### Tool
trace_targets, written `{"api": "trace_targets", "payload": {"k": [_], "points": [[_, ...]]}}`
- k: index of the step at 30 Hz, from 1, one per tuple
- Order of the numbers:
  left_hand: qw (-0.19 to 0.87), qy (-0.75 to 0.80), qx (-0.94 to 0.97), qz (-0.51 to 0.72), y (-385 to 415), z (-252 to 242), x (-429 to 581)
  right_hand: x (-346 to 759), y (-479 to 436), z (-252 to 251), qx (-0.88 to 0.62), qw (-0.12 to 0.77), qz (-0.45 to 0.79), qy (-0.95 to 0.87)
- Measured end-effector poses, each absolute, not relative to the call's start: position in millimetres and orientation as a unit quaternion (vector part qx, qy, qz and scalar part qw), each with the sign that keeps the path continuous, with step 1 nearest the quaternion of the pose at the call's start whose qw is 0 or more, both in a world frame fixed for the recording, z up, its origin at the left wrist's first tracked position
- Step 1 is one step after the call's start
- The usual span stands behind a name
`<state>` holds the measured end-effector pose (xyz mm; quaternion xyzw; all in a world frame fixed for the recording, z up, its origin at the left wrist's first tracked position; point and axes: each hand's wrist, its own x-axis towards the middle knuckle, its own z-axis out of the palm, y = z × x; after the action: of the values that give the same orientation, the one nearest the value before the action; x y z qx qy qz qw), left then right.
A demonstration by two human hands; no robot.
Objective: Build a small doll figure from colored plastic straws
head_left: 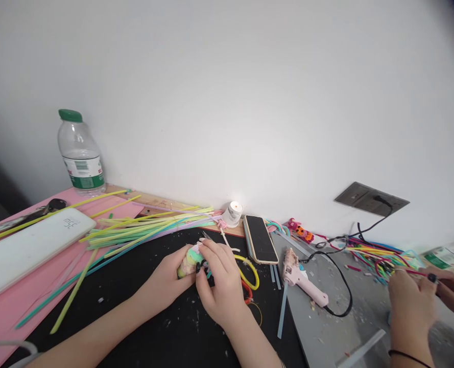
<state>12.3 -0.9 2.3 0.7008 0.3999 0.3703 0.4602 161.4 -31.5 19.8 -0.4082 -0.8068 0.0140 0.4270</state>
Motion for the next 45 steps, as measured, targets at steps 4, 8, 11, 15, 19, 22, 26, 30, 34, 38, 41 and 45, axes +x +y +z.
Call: {"api": "trace_targets", "payload": {"k": [4,8,11,15,19,22,26,30,34,38,41,45], "points": [[0.458,0.405,0.702,0.365,-2.8,8.9,12.2,159.8,-31.3,17.2,-0.417,0.432,0.008,-0.800],[0.449,0.410,0.704,0.367,-4.1,10.9,11.9,158.5,-30.3,16.1,-0.425,0.433,0.005,-0.795],[0.446,0.412,0.704,0.369,-4.5,10.7,11.9,158.0,-30.8,15.8,-0.431,0.433,0.010,-0.791],[0.447,0.417,0.705,0.360,-4.5,12.3,11.5,158.7,-32.2,14.9,-0.436,0.432,0.030,-0.789],[0.450,0.418,0.702,0.359,-3.2,11.2,10.7,159.6,-32.8,13.2,-0.428,0.432,0.041,-0.793],[0.451,0.415,0.703,0.362,-2.5,9.7,10.3,159.3,-32.6,12.5,-0.424,0.429,0.047,-0.796],[0.458,0.409,0.695,0.375,-4.1,12.9,10.3,157.9,-32.7,13.7,-0.419,0.411,0.061,-0.808],[0.476,0.402,0.685,0.378,-5.0,14.8,10.7,156.0,-33.6,14.5,-0.419,0.400,0.075,-0.812],[0.476,0.399,0.682,0.385,-2.7,9.3,11.1,153.4,-33.8,12.9,-0.427,0.411,0.072,-0.802],[0.476,0.404,0.685,0.376,-0.6,4.6,10.9,152.0,-33.5,11.9,-0.436,0.412,0.068,-0.797],[0.477,0.399,0.688,0.374,-0.7,5.2,10.6,153.4,-33.9,12.2,-0.432,0.406,0.070,-0.802],[0.481,0.397,0.688,0.371,-2.3,12.1,10.0,159.3,-34.8,11.6,-0.423,0.429,0.065,-0.795]]}}
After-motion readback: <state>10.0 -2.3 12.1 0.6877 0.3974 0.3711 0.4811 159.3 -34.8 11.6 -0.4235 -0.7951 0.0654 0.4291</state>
